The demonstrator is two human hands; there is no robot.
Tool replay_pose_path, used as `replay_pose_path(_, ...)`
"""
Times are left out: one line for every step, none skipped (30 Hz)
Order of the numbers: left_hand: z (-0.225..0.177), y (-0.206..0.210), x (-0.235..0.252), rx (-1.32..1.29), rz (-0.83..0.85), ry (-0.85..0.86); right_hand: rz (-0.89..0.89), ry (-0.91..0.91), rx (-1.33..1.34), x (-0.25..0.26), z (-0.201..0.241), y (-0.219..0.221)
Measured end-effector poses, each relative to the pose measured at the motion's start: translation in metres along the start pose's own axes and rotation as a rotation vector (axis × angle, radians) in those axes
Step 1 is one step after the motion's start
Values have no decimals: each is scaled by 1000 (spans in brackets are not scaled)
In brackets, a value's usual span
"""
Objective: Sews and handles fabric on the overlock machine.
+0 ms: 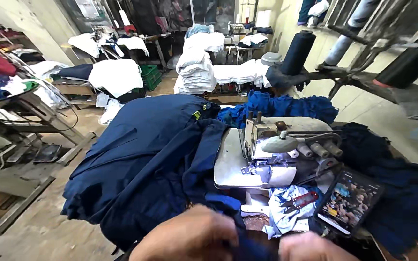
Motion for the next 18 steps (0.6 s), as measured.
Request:
replay_pose_path(-1, 2, 8, 152, -278, 32, -300, 8, -119, 8, 1, 5)
replay_pose_path(0, 9, 20, 297, -605, 92, -648, -23, -272, 21, 0, 11)
replay_pose_path(0, 18, 33, 401, -901, 157, -936, -90, -397, 36, -2, 15)
replay_pose_path(-4, 24, 45, 473, -1107, 207, -1146, -184, -455, 51, -1, 16)
replay_pose_path(-8, 29, 54, 512, -1228, 244, -1264, -248, -499, 62, 2, 16)
replay_pose_path(-11, 31, 58, 534, -1287, 269, -1314, -286, -536, 66, 5, 15)
replay_pose_path(-13, 33, 58, 549, -1298, 288, -1316, -295, -585, 66, 5, 13)
replay_pose_path(-13, 34, 57, 564, -1276, 302, -1286, -286, -640, 63, 3, 10)
replay_pose_path(-12, 33, 56, 586, -1237, 309, -1246, -262, -698, 61, -2, 7)
replay_pose_path(-10, 32, 55, 611, -1195, 297, -1212, -236, -756, 58, -5, 4)
replay_pose_path(-7, 30, 52, 623, -1156, 270, -1171, -215, -798, 55, -7, 3)
replay_pose_path(-4, 29, 50, 617, -1112, 229, -1122, -199, -821, 53, -8, 2)
replay_pose_path(-3, 27, 47, 595, -1053, 182, -1065, -183, -834, 50, -8, 2)
replay_pose_path(-1, 27, 43, 555, -976, 139, -1004, -160, -855, 47, -8, 3)
replay_pose_path(1, 30, 37, 514, -895, 103, -939, -129, -891, 43, -9, 5)
replay_pose_path(3, 34, 28, 475, -822, 74, -872, -101, -939, 38, -10, 9)
replay_pose_path(6, 41, 18, 435, -767, 55, -811, -77, -987, 31, -11, 15)
replay_pose_path(10, 50, 7, 393, -733, 41, -761, -55, -1020, 25, -14, 24)
Point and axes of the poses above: each hand's wrist, its own x-axis towards the middle knuckle, its own y-axis out of the palm, z = x × y, the point moved 1 cm from there along x, towards the middle knuckle, and after that the axes turned 6 degrees about -x, right-handed, at the moved point
